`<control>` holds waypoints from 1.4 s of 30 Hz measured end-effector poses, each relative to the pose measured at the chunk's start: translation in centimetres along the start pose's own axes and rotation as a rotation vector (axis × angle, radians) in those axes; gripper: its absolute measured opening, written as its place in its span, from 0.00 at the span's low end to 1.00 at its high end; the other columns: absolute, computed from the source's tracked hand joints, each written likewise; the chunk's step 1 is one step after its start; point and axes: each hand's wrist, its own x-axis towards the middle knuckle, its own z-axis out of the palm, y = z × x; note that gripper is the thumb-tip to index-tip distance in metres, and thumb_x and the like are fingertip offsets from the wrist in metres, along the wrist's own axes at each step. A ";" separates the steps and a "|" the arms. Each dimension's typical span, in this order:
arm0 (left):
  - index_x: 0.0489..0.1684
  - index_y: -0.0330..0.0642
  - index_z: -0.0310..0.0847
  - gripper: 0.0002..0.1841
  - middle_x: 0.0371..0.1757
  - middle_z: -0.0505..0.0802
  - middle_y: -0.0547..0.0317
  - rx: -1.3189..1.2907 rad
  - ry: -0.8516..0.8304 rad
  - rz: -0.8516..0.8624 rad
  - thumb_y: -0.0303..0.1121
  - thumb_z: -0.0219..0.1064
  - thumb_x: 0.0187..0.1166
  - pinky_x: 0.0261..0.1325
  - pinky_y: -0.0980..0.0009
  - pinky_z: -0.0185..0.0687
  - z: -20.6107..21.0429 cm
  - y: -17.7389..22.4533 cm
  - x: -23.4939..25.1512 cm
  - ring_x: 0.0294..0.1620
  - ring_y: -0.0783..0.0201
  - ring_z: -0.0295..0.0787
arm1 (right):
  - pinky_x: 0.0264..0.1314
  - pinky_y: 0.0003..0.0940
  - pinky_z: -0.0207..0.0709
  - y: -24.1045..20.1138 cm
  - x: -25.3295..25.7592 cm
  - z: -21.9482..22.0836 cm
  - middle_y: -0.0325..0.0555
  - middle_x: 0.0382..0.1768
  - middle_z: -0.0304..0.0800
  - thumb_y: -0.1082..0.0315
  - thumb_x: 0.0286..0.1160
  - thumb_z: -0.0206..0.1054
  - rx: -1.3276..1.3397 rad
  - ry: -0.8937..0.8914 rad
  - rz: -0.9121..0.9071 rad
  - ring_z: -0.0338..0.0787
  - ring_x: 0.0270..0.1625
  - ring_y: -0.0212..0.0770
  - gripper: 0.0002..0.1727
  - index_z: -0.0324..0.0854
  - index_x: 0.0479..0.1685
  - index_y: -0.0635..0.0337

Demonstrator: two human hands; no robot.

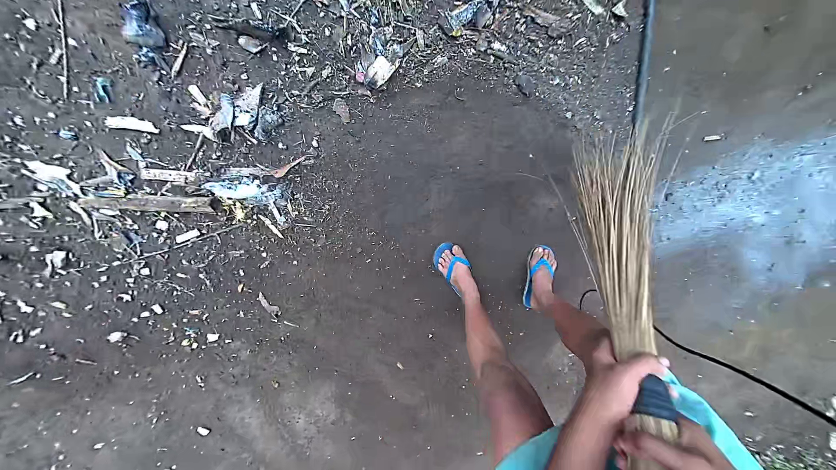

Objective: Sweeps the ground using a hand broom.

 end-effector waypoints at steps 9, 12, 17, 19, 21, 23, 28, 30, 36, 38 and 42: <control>0.45 0.46 0.87 0.15 0.38 0.94 0.62 -0.509 0.382 0.887 0.47 0.62 0.80 0.40 0.74 0.91 -17.7 6.5 -10.4 0.35 0.69 0.93 | 0.74 0.65 0.73 -2.9 12.3 17.8 0.70 0.68 0.81 0.65 0.49 0.87 -0.698 -0.915 -0.218 0.84 0.70 0.63 0.55 0.59 0.84 0.68; 0.51 0.44 0.72 0.16 0.35 0.92 0.63 -0.303 0.656 1.022 0.36 0.37 0.90 0.36 0.72 0.92 -13.2 8.4 -9.5 0.29 0.68 0.91 | 0.61 0.57 0.82 -6.3 13.4 14.4 0.66 0.64 0.84 0.75 0.53 0.82 -0.609 -1.051 -0.235 0.87 0.62 0.56 0.43 0.70 0.76 0.71; 0.73 0.32 0.59 0.23 0.38 0.90 0.54 -0.043 0.338 0.737 0.35 0.57 0.84 0.39 0.67 0.92 -2.6 9.4 -2.7 0.32 0.64 0.91 | 0.70 0.35 0.84 -7.4 9.1 3.2 0.45 0.62 0.88 0.66 0.50 0.83 -0.439 -0.491 -0.346 0.89 0.62 0.35 0.47 0.67 0.78 0.65; 0.74 0.29 0.57 0.24 0.37 0.88 0.51 -0.008 0.094 0.473 0.31 0.58 0.83 0.36 0.66 0.93 2.5 9.5 1.7 0.30 0.62 0.90 | 0.42 0.35 0.93 -10.1 6.2 0.4 0.44 0.36 0.93 0.78 0.43 0.79 -0.157 -0.115 -0.136 0.94 0.35 0.37 0.33 0.77 0.58 0.61; 0.71 0.28 0.62 0.21 0.34 0.86 0.50 0.003 -0.086 0.185 0.28 0.59 0.84 0.33 0.66 0.92 7.0 9.0 5.9 0.27 0.60 0.89 | 0.27 0.38 0.89 -12.3 4.6 -1.7 0.45 0.26 0.88 0.77 0.51 0.69 0.001 0.148 -0.013 0.90 0.23 0.41 0.21 0.75 0.50 0.62; 0.66 0.27 0.69 0.17 0.32 0.87 0.50 0.095 -0.142 -0.010 0.30 0.62 0.86 0.33 0.67 0.90 9.1 9.1 9.9 0.26 0.61 0.88 | 0.29 0.43 0.92 -11.6 5.9 -4.8 0.51 0.28 0.92 0.70 0.60 0.69 0.118 0.175 -0.062 0.93 0.25 0.46 0.16 0.76 0.48 0.66; 0.63 0.25 0.73 0.16 0.33 0.92 0.50 0.103 0.320 0.335 0.29 0.58 0.86 0.34 0.67 0.92 7.0 14.1 12.3 0.27 0.62 0.91 | 0.39 0.34 0.91 -18.3 14.4 -5.9 0.40 0.35 0.93 0.80 0.63 0.69 -0.038 -0.331 -0.029 0.93 0.33 0.36 0.20 0.75 0.56 0.61; 0.65 0.24 0.71 0.17 0.34 0.92 0.48 0.108 0.504 0.505 0.29 0.57 0.86 0.33 0.65 0.93 7.2 15.1 11.0 0.27 0.59 0.92 | 0.37 0.37 0.93 -19.1 16.6 -6.3 0.41 0.35 0.93 0.79 0.57 0.72 -0.002 -0.589 0.022 0.94 0.31 0.39 0.28 0.71 0.62 0.59; 0.82 0.24 0.57 0.38 0.47 0.91 0.50 0.371 0.538 0.598 0.33 0.73 0.76 0.40 0.69 0.95 19.8 13.0 13.6 0.37 0.67 0.93 | 0.43 0.31 0.92 -20.3 14.0 -18.9 0.36 0.43 0.95 0.68 0.70 0.76 0.264 -0.778 -0.206 0.95 0.38 0.33 0.28 0.75 0.71 0.42; 0.84 0.32 0.54 0.42 0.43 0.92 0.53 0.431 0.436 0.474 0.40 0.74 0.74 0.43 0.66 0.94 24.1 10.2 15.3 0.38 0.67 0.93 | 0.42 0.29 0.91 -21.5 10.4 -24.0 0.33 0.42 0.95 0.66 0.66 0.78 0.155 -0.568 -0.183 0.94 0.38 0.31 0.28 0.78 0.68 0.40; 0.89 0.34 0.51 0.43 0.49 0.92 0.43 0.357 0.074 0.192 0.43 0.72 0.77 0.54 0.52 0.91 29.2 8.3 19.7 0.48 0.56 0.93 | 0.55 0.33 0.91 -24.5 6.6 -28.9 0.27 0.46 0.97 0.67 0.56 0.81 -0.170 -0.098 -0.137 0.95 0.46 0.29 0.27 0.82 0.59 0.38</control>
